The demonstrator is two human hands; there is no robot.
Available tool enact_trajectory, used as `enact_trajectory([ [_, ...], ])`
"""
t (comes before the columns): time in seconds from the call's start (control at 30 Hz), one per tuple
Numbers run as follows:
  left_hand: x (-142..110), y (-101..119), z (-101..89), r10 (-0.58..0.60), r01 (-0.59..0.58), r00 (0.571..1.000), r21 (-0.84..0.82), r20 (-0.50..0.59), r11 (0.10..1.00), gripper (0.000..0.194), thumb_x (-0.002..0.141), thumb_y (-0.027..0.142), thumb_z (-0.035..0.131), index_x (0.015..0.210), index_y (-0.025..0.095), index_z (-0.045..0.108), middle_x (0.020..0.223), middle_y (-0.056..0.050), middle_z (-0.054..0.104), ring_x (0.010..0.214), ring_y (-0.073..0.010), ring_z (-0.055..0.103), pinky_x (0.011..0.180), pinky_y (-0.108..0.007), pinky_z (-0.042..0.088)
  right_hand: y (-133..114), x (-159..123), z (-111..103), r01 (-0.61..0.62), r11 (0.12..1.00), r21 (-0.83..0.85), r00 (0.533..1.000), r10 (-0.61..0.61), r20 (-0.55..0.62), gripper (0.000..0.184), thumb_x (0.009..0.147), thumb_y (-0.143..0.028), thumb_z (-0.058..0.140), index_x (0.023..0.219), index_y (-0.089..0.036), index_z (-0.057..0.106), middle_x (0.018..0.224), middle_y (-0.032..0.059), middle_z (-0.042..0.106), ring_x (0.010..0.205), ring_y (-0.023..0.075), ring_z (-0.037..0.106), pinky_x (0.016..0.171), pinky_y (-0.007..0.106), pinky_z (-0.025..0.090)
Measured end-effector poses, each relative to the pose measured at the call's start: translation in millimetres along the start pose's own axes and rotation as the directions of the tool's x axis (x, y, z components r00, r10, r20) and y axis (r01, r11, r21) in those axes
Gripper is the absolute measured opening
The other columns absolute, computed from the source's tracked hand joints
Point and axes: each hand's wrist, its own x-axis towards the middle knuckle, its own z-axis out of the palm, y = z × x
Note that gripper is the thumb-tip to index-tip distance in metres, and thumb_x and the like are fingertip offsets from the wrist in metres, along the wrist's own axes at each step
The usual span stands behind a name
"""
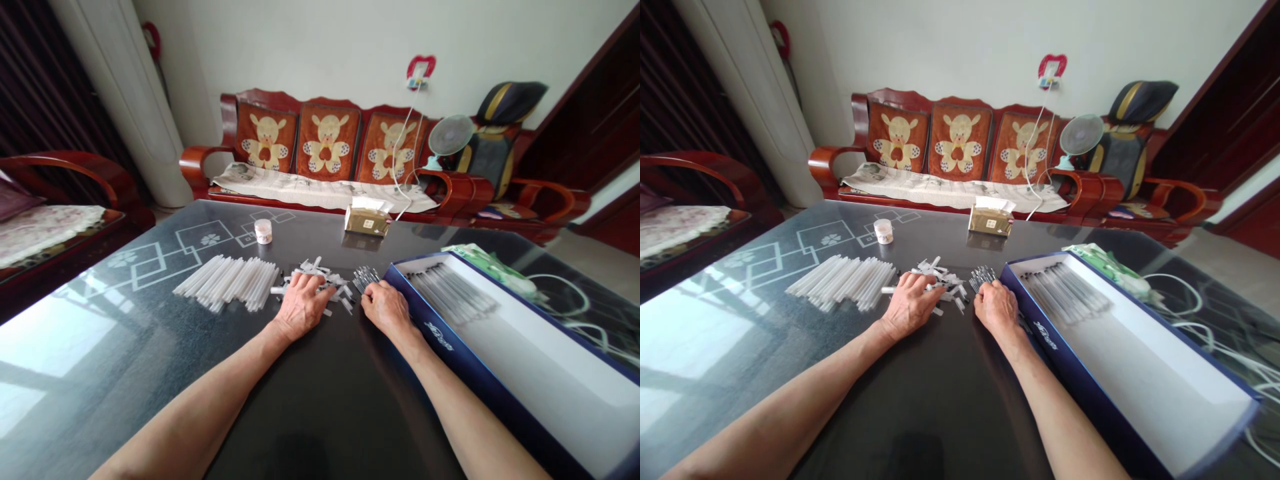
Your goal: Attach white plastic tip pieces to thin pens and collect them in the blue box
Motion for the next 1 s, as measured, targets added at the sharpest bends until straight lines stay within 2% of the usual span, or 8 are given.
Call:
enact_trajectory([
  [0.1, 1.8, 6.5, -4.9, 0.085, -0.086, 0.995, -0.032, -0.049, 0.996, 0.023, 0.09, 0.02, 0.053, 0.106, 0.031, 0.067, 0.117, -0.006, 0.059, 0.1, -0.0235, 0.052, 0.085, -0.041, 0.044, -3.3, 4.4, -2.1, 0.046, 0.978, 0.204, 0.996, -0.029, -0.087, 0.014, 0.081, -0.024, 0.055, 0.081, -0.019, 0.068, 0.085, 0.0083, 0.066, 0.076, 0.0194, 0.062, 0.07, 0.03, 0.044],
  [0.17, 3.0, 13.2, -9.2, 0.164, -0.17, 0.985, -0.099, -0.059, 0.981, 0.025, 0.091, 0.019, 0.05, 0.108, 0.029, 0.065, 0.117, -0.006, 0.059, 0.1, -0.0209, 0.053, 0.083, -0.036, 0.048, -9.9, 6.6, -4.8, 0.07, 0.882, 0.465, 0.992, -0.012, -0.126, 0.018, 0.082, -0.026, 0.053, 0.086, -0.019, 0.069, 0.088, 0.0076, 0.069, 0.078, 0.0192, 0.064, 0.074, 0.031, 0.047],
  [0.27, 4.9, 24.5, -16.3, 0.282, -0.289, 0.957, -0.229, -0.06, 0.93, 0.027, 0.094, 0.016, 0.043, 0.111, 0.022, 0.064, 0.116, -0.008, 0.06, 0.106, -0.0188, 0.055, 0.087, -0.031, 0.051, -26.4, 7.3, -8.7, -0.092, 0.495, 0.864, 0.996, 0.065, 0.068, 0.023, 0.083, -0.035, 0.056, 0.096, -0.022, 0.069, 0.093, 0.0057, 0.073, 0.08, 0.0195, 0.067, 0.07, 0.031, 0.051],
  [0.4, 5.3, 31.9, -21.1, 0.356, -0.363, 0.931, -0.322, -0.083, 0.874, 0.027, 0.096, 0.015, 0.04, 0.112, 0.016, 0.062, 0.125, -0.011, 0.059, 0.121, -0.0205, 0.052, 0.1, -0.034, 0.049, -46.7, 9.8, -9.4, -0.38, -0.098, 0.92, 0.922, 0.04, 0.386, 0.028, 0.075, -0.044, 0.069, 0.091, -0.02, 0.07, 0.092, 0.0069, 0.075, 0.078, 0.0201, 0.07, 0.063, 0.029, 0.055],
  [0.57, 0.2, 23.6, -11.0, 0.304, -0.337, 0.941, -0.33, -0.147, 0.882, 0.028, 0.095, 0.012, 0.04, 0.117, 0.015, 0.057, 0.132, -0.013, 0.056, 0.131, -0.0203, 0.047, 0.103, -0.034, 0.048, -47.4, 22.8, -12.3, -0.419, -0.448, 0.79, 0.796, 0.237, 0.557, 0.013, 0.075, -0.028, 0.074, 0.077, -0.018, 0.067, 0.069, 0.0019, 0.072, 0.054, 0.0096, 0.063, 0.045, 0.017, 0.046],
  [0.67, -2.9, 15.2, -1.1, 0.09, -0.148, 0.979, -0.331, -0.185, 0.932, 0.03, 0.095, 0.011, 0.039, 0.118, 0.016, 0.056, 0.121, -0.011, 0.063, 0.114, -0.0157, 0.06, 0.093, -0.028, 0.054, -40.0, 26.4, -13.2, -0.394, -0.514, 0.762, 0.759, 0.285, 0.585, 0.011, 0.08, -0.028, 0.068, 0.076, -0.018, 0.064, 0.068, 0.0017, 0.072, 0.053, 0.0101, 0.063, 0.041, 0.016, 0.044],
  [0.77, -3.6, 7.4, 4.5, -0.121, 0.07, 0.973, -0.246, -0.197, 0.967, 0.028, 0.093, 0.01, 0.04, 0.115, 0.016, 0.057, 0.106, -0.008, 0.068, 0.096, -0.0143, 0.066, 0.085, -0.026, 0.055, -35.3, 23.5, -6.8, -0.358, -0.485, 0.798, 0.783, 0.31, 0.539, 0.016, 0.076, -0.031, 0.072, 0.076, -0.019, 0.063, 0.068, 0.0012, 0.071, 0.057, 0.0116, 0.065, 0.041, 0.016, 0.044],
  [1.0, 0.9, 6.4, -0.1, -0.162, 0.164, 0.986, 0.115, -0.023, 0.98, 0.022, 0.094, 0.028, 0.049, 0.106, 0.018, 0.064, 0.076, -0.004, 0.066, 0.075, -0.0208, 0.063, 0.071, -0.033, 0.049, -55.9, 9.4, 14.1, -0.295, -0.285, 0.912, 0.9, 0.237, 0.365, 0.034, 0.061, -0.042, 0.082, 0.08, -0.018, 0.068, 0.069, 0.0002, 0.069, 0.064, 0.0133, 0.064, 0.048, 0.019, 0.045],
])
